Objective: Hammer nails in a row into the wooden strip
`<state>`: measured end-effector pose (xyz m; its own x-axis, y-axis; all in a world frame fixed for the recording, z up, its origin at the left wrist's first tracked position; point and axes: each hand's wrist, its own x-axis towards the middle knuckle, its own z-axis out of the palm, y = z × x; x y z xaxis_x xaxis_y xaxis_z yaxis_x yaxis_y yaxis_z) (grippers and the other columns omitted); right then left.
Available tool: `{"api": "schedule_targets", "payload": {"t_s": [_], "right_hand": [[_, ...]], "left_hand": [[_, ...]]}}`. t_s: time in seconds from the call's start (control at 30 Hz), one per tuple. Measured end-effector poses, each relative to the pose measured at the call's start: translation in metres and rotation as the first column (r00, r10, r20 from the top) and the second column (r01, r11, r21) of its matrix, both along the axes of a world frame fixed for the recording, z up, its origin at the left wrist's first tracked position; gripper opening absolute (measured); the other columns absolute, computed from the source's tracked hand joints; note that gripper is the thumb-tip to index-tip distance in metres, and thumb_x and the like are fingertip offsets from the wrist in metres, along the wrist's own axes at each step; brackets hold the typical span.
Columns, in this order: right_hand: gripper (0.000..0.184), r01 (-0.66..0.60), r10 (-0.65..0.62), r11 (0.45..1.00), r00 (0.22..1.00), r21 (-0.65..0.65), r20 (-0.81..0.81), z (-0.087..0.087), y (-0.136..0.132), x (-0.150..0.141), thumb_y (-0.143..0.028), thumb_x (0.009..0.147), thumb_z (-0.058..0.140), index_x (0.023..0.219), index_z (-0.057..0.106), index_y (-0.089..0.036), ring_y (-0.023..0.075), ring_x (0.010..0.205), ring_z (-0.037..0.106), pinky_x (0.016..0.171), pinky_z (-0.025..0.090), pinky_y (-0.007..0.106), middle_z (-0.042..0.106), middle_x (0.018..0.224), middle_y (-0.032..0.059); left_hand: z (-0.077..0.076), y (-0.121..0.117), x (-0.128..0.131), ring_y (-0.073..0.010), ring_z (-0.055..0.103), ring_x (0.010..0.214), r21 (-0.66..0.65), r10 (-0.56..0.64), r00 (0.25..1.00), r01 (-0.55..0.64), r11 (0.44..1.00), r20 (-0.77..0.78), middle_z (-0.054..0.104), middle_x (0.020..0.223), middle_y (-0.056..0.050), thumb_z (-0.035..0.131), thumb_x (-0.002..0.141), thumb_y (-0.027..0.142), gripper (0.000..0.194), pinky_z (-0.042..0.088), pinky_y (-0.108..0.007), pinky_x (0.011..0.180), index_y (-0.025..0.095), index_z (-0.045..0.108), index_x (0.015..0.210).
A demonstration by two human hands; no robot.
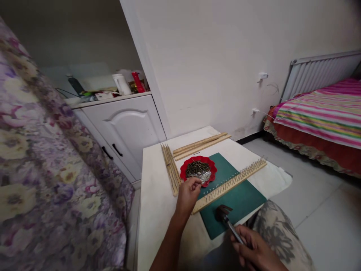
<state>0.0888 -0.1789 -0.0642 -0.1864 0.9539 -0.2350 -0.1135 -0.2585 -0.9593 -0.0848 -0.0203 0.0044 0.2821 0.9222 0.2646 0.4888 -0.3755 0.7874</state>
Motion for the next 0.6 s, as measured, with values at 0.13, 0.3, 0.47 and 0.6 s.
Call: {"api": "schedule_targets", "payload": {"t_s": [0.13,0.3,0.47,0.6], "right_hand": [[0.036,-0.016,0.016,1.0,1.0,-0.003,0.026,0.006,-0.003,0.0,-0.052,0.071,0.057,0.08,0.045,-0.019,0.0001,0.023,0.024,0.025,0.018,0.012,0.051,0.043,-0.0111],[0.031,-0.021,0.021,1.0,0.999,0.002,0.045,0.004,-0.002,0.001,-0.048,0.074,0.056,0.081,0.045,-0.019,0.001,0.022,0.028,0.025,0.018,0.012,0.054,0.043,-0.0101],[0.03,-0.012,0.013,1.0,0.998,-0.007,0.063,0.005,-0.002,0.001,-0.047,0.075,0.057,0.081,0.046,-0.019,0.0013,0.022,0.028,0.026,0.018,0.013,0.055,0.044,-0.0094],[0.029,-0.006,0.007,1.0,0.998,-0.016,0.059,0.004,-0.002,0.001,-0.045,0.075,0.056,0.081,0.046,-0.019,0.0012,0.022,0.028,0.026,0.017,0.013,0.055,0.044,-0.0094]], "left_hand": [[-0.008,-0.017,-0.019,-0.0108,0.05,0.063,0.025,0.047,0.999,-0.047,0.999,0.01,0.056,0.069,0.0,0.05,0.075,0.022,0.014,0.037,-0.019,0.058,0.016,0.063,0.076],[-0.025,-0.028,-0.034,-0.0114,0.052,0.064,-0.008,0.022,0.991,-0.024,1.0,-0.135,0.059,0.07,0.001,0.049,0.076,0.02,0.016,0.037,-0.021,0.061,0.018,0.064,0.076],[-0.029,-0.034,-0.029,-0.0117,0.053,0.068,0.035,0.061,0.959,-0.053,0.998,-0.276,0.059,0.071,0.001,0.048,0.075,0.016,0.016,0.036,-0.021,0.064,0.019,0.063,0.073],[-0.028,-0.035,-0.024,-0.012,0.053,0.07,0.059,0.077,0.938,-0.06,0.996,-0.338,0.058,0.072,0.0,0.047,0.076,0.015,0.015,0.036,-0.021,0.064,0.019,0.062,0.074]]}}
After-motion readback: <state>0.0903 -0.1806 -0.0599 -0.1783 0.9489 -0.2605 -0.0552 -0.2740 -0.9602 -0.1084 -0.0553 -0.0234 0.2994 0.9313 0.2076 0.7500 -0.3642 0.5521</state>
